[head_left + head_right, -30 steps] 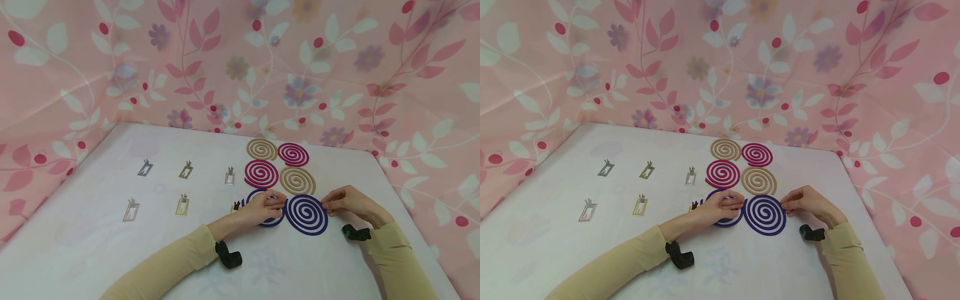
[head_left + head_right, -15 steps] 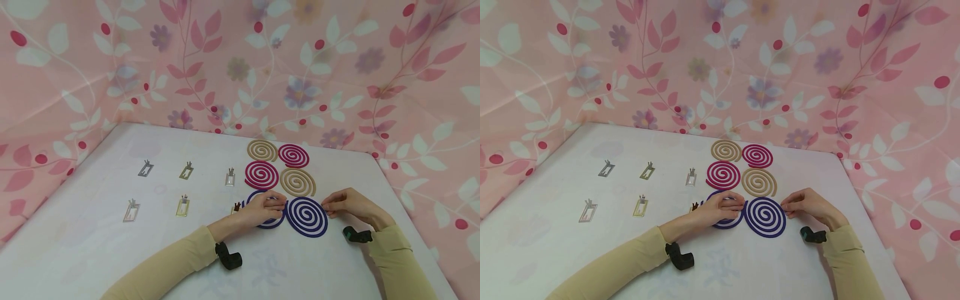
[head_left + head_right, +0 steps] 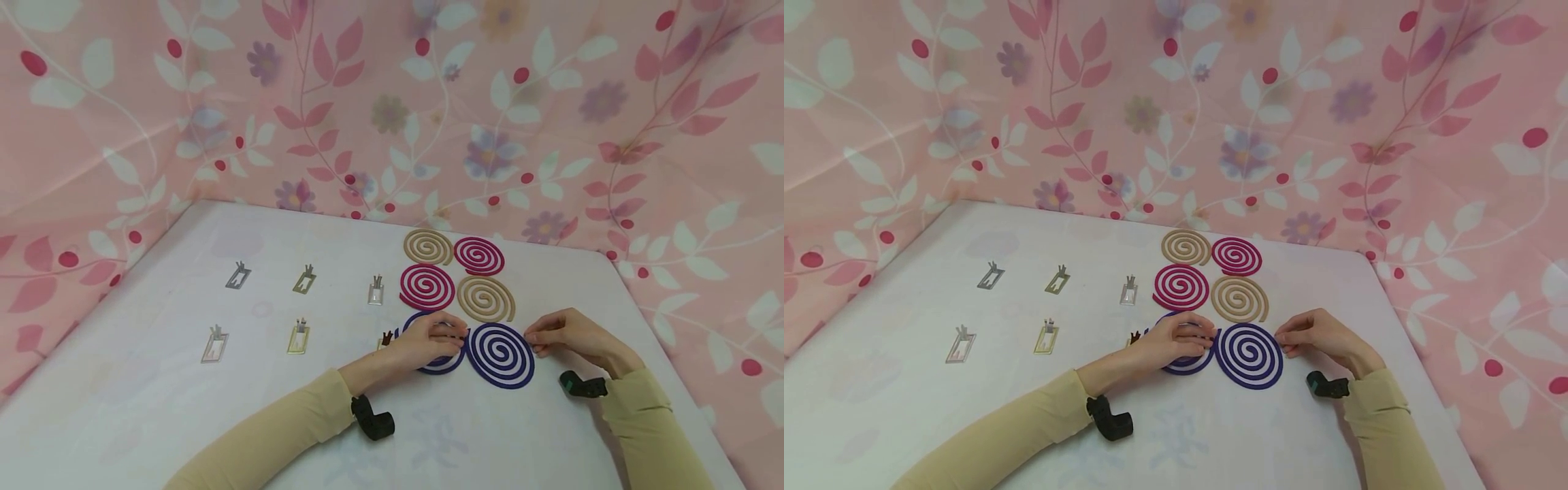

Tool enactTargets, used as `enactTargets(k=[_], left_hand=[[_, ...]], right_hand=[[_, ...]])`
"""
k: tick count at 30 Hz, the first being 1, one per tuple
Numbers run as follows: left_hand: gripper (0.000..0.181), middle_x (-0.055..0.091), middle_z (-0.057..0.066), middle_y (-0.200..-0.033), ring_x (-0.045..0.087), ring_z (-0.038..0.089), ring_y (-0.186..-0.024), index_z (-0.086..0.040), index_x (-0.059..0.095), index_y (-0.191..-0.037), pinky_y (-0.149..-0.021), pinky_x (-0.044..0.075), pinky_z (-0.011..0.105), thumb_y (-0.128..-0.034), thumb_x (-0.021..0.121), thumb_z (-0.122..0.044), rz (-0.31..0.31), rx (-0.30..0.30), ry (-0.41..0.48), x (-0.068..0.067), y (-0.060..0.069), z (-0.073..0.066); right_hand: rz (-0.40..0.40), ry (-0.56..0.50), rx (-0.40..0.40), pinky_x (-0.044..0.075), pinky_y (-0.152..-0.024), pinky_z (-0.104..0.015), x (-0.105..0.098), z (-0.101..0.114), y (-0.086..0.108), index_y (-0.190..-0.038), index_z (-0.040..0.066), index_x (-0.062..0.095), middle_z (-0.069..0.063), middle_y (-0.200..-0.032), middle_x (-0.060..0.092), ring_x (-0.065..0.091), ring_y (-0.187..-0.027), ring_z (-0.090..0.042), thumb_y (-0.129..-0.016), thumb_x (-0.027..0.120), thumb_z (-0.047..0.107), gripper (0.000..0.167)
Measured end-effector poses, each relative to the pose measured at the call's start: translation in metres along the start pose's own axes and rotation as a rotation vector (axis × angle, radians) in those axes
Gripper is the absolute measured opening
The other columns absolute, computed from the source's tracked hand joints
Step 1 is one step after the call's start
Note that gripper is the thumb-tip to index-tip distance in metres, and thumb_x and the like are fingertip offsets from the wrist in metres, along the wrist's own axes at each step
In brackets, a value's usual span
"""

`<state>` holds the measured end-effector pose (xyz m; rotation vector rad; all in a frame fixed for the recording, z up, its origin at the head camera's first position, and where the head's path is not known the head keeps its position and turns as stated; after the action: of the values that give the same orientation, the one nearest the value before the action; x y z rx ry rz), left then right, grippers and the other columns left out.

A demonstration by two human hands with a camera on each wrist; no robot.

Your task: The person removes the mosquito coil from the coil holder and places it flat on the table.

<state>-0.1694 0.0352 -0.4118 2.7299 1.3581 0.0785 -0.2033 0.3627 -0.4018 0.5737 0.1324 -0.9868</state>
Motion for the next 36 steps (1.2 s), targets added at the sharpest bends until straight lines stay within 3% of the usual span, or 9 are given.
enactTargets(k=[12, 22, 27, 30, 33, 36], left_hand=[[0.028, 0.061, 0.028, -0.129, 0.060, 0.037, -0.124, 0.006, 0.058, -0.124, -0.099, 0.053, 0.026, -0.0960, 0.057, 0.003, -0.011, 0.101, -0.031, -0.004, -0.004, -0.002], [0.026, 0.065, 0.022, -0.126, 0.062, 0.030, -0.122, 0.001, 0.061, -0.122, -0.100, 0.052, 0.028, -0.0961, 0.058, 0.002, -0.056, 0.067, -0.058, -0.005, -0.005, -0.004], [0.024, 0.066, 0.018, -0.124, 0.062, 0.029, -0.120, -0.002, 0.062, -0.121, -0.101, 0.052, 0.030, -0.0970, 0.058, 0.000, -0.093, 0.067, -0.125, -0.008, -0.004, -0.006], [0.025, 0.066, 0.017, -0.125, 0.061, 0.029, -0.121, -0.003, 0.063, -0.121, -0.103, 0.051, 0.033, -0.0966, 0.058, 0.001, -0.123, 0.097, -0.182, -0.013, -0.003, -0.010], [0.027, 0.066, 0.016, -0.126, 0.061, 0.029, -0.121, -0.004, 0.063, -0.121, -0.104, 0.050, 0.036, -0.0958, 0.058, 0.001, -0.169, 0.133, -0.251, -0.023, -0.001, -0.015], [0.029, 0.065, 0.015, -0.128, 0.060, 0.028, -0.122, -0.004, 0.062, -0.125, -0.105, 0.050, 0.040, -0.0956, 0.059, -0.001, -0.199, 0.154, -0.318, -0.037, 0.003, -0.021]], right_hand=[[-0.010, 0.019, 0.008, 0.061, -0.078, -0.030, -0.002, -0.001, 0.000, -0.120, -0.013, 0.062, -0.013, -0.097, 0.069, 0.067, -0.081, -0.018, -0.099, 0.063, 0.018, 0.038], [-0.013, 0.019, -0.004, 0.062, -0.077, -0.031, -0.003, -0.001, 0.001, -0.119, -0.013, 0.062, -0.015, -0.096, 0.068, 0.067, -0.080, -0.019, -0.101, 0.059, 0.020, 0.038], [-0.015, 0.016, -0.010, 0.062, -0.076, -0.031, -0.002, 0.000, 0.001, -0.118, -0.013, 0.063, -0.015, -0.095, 0.068, 0.067, -0.079, -0.019, -0.102, 0.059, 0.021, 0.038], [-0.012, 0.024, -0.013, 0.062, -0.077, -0.031, -0.003, 0.002, 0.002, -0.117, -0.012, 0.063, -0.015, -0.096, 0.068, 0.067, -0.080, -0.021, -0.102, 0.059, 0.022, 0.038], [-0.013, 0.058, -0.027, 0.061, -0.082, -0.031, -0.006, 0.006, 0.004, -0.119, -0.009, 0.064, -0.017, -0.101, 0.069, 0.069, -0.087, -0.024, -0.102, 0.059, 0.025, 0.039], [-0.065, 0.108, -0.033, 0.059, -0.085, -0.028, -0.011, 0.012, 0.010, -0.124, -0.004, 0.063, -0.018, -0.108, 0.070, 0.070, -0.095, -0.025, -0.101, 0.060, 0.029, 0.041]])
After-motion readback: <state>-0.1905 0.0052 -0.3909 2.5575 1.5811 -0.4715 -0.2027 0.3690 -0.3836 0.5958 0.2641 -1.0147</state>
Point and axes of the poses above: each hand's wrist, its own y-axis away from the middle knuckle, its own x-axis out of the palm, z = x × y, the point moved 1 cm from there along -y, towards the middle knuckle
